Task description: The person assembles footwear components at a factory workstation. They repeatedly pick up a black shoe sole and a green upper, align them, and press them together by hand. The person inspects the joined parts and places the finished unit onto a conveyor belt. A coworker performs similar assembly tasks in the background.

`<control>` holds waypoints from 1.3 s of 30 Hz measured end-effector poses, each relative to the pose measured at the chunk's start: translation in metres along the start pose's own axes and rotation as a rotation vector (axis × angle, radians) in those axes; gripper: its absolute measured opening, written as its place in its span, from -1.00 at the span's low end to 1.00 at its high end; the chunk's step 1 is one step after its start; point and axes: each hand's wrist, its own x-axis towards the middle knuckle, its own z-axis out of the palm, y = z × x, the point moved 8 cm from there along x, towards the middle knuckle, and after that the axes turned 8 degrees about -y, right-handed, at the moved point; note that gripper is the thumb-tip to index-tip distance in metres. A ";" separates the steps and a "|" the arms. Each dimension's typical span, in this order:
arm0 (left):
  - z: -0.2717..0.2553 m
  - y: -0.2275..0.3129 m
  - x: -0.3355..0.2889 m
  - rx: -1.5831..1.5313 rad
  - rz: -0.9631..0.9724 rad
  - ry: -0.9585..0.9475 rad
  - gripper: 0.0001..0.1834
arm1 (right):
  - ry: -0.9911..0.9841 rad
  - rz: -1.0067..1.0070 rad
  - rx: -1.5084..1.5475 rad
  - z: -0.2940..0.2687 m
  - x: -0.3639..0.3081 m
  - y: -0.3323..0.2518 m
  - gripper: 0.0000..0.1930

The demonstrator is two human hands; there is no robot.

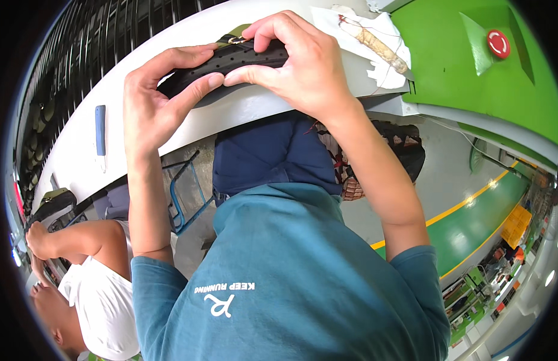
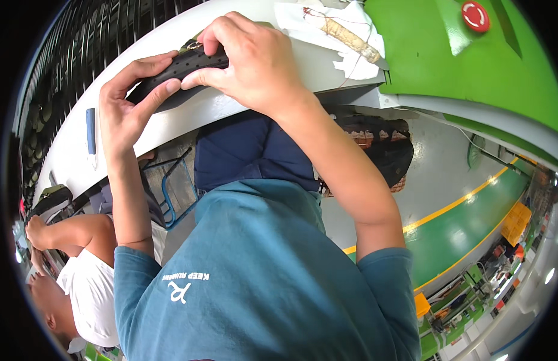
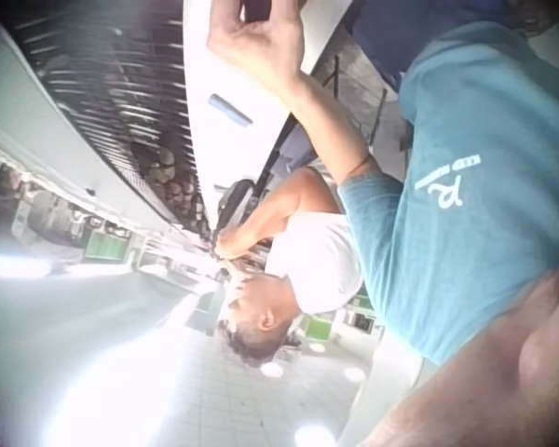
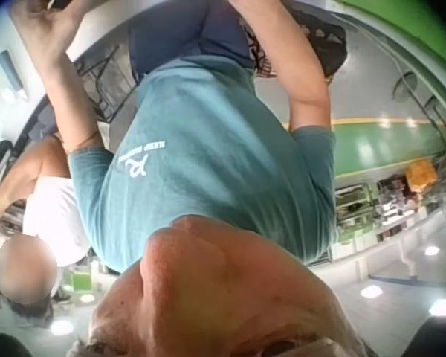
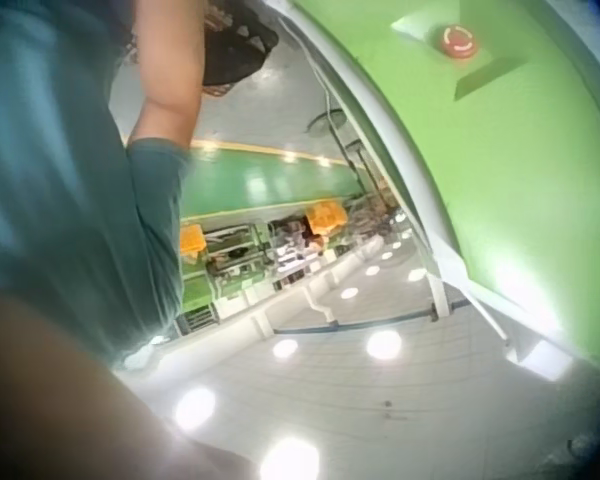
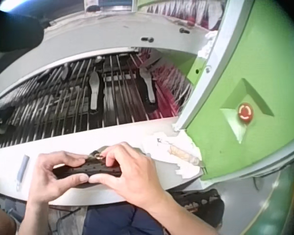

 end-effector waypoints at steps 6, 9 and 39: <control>0.018 0.022 0.002 0.215 0.086 0.030 -0.64 | 0.074 -0.040 -0.069 -0.021 -0.017 0.010 -0.40; 0.031 0.029 0.001 0.321 0.129 0.125 -0.61 | 0.045 -0.052 -0.069 -0.025 -0.026 0.018 -0.40; 0.035 0.023 0.010 0.305 0.002 0.249 -0.57 | 0.182 -0.221 -0.107 -0.045 -0.048 0.035 -0.69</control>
